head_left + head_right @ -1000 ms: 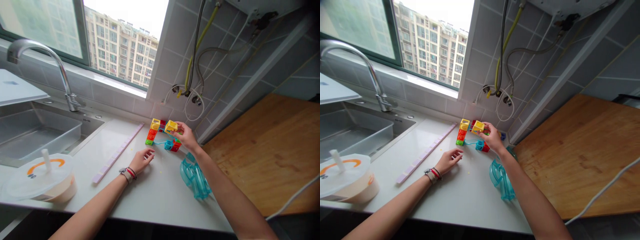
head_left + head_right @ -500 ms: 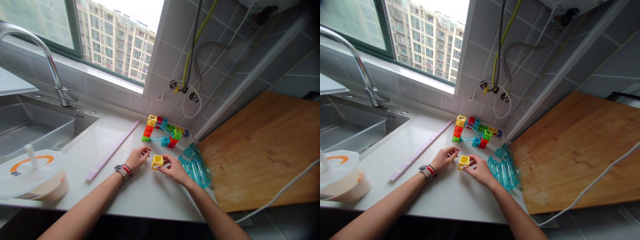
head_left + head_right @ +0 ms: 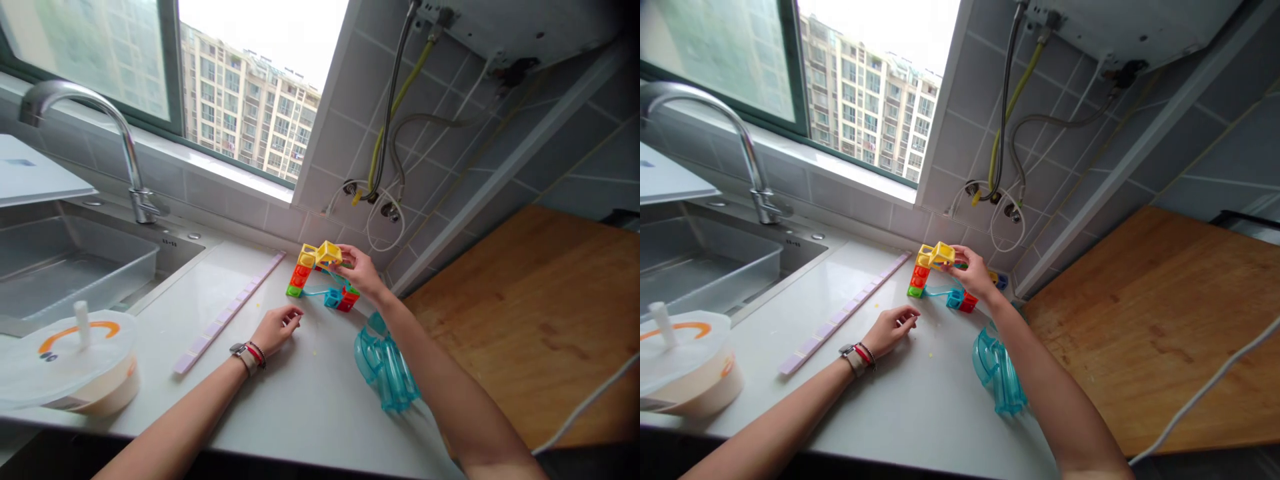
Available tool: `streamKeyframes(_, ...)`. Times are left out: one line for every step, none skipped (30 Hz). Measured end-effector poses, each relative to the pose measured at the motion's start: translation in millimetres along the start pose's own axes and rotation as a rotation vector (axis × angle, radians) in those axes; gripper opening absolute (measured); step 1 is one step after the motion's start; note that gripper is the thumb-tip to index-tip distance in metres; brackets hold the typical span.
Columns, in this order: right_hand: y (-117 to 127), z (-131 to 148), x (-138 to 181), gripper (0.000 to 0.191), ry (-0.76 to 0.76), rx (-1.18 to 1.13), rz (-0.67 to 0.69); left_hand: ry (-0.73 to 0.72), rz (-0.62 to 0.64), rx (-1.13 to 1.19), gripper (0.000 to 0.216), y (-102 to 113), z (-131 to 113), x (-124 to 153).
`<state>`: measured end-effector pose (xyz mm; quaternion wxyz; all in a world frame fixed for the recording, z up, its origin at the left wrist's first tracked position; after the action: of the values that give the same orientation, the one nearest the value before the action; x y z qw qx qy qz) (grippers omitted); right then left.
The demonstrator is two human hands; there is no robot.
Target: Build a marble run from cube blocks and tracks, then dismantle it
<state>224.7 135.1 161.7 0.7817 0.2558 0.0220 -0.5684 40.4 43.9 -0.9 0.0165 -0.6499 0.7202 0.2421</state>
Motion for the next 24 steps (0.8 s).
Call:
streamKeyframes(-1,1,-15,0.063,0.022,0.018,-0.003,0.002,-0.004,0.0,0.025,0,0,0)
streamKeyframes(-3,1,-29,0.063,0.033,0.037,-0.006,0.004,-0.007,-0.001,0.025,0,1,0)
streamKeyframes(-5,0,-41,0.063,0.031,0.054,-0.008,0.007,-0.009,-0.001,0.025,0,1,-1)
streamKeyframes(-8,-3,-51,0.063,0.018,0.067,-0.004,0.01,-0.01,-0.001,0.026,1,1,-1)
streamKeyframes(-11,-7,-58,0.063,-0.001,0.076,0.003,0.013,-0.01,-0.001,0.026,1,1,-1)
streamKeyframes(-14,-11,-64,0.063,-0.02,0.081,0.012,0.015,-0.009,-0.002,0.026,1,1,-1)
streamKeyframes(-16,-15,-69,0.063,-0.036,0.087,0.023,0.017,-0.008,-0.003,0.026,1,1,-1)
streamKeyframes(-19,-19,-71,0.063,-0.047,0.093,0.031,0.019,-0.007,-0.004,0.025,1,1,-2)
streamKeyframes(-21,-22,-73,0.063,-0.054,0.099,0.037,0.02,-0.006,-0.005,0.025,1,1,-2)
streamKeyframes(-22,-25,-73,0.063,-0.058,0.105,0.041,0.021,-0.004,-0.006,0.025,0,2,-2)
streamKeyframes(-24,-27,-73,0.063,-0.062,0.111,0.042,0.021,-0.002,-0.008,0.025,0,2,-2)
streamKeyframes(-24,-29,-73,0.065,-0.066,0.118,0.041,0.02,0.0,-0.009,0.025,0,2,-2)
streamKeyframes(-24,-31,-72,0.068,-0.069,0.128,0.033,0.019,0.002,-0.01,0.025,0,2,-2)
streamKeyframes(-22,-32,-71,0.073,-0.07,0.144,0.015,0.018,0.003,-0.01,0.024,-1,2,-2)
streamKeyframes(-18,-32,-69,0.078,-0.07,0.164,-0.014,0.016,0.005,-0.01,0.024,-1,2,-2)
streamKeyframes(-12,-31,-66,0.081,-0.067,0.186,-0.053,0.014,0.006,-0.01,0.024,-1,2,-2)
streamKeyframes(-4,-29,-61,0.081,-0.059,0.205,-0.1,0.012,0.008,-0.009,0.025,-1,2,-2)
streamKeyframes(5,-27,-54,0.078,-0.045,0.22,-0.148,0.01,0.011,-0.007,0.025,-1,1,-2)
streamKeyframes(17,-25,-46,0.073,-0.026,0.231,-0.189,0.008,0.015,-0.005,0.025,-1,1,-2)
streamKeyframes(29,-22,-35,0.068,-0.006,0.239,-0.22,0.007,0.021,-0.002,0.026,-1,1,-2)
streamKeyframes(42,-20,-23,0.063,0.007,0.255,-0.24,0.005,0.027,0.002,0.026,-1,0,-2)
streamKeyframes(55,-19,-8,0.059,-0.001,0.292,-0.245,0.004,0.034,0.006,0.026,-1,0,-2)
streamKeyframes(68,-20,7,0.056,-0.036,0.346,-0.237,0.003,0.039,0.01,0.026,-1,-1,-2)
streamKeyframes(81,-22,23,0.054,-0.091,0.409,-0.221,0.003,0.043,0.017,0.026,-1,-1,-2)
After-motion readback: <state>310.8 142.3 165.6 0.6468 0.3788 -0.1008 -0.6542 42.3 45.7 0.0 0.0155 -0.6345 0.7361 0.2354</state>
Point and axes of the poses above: each hand's wrist, its own x-axis away from the middle knuckle, its own y-axis out of the back of the hand, z = x × y, the point moved 5 cm from there along -x, towards the middle knuckle, and after that the axes turned 3 degrees about -y, right-handed, at the moved point
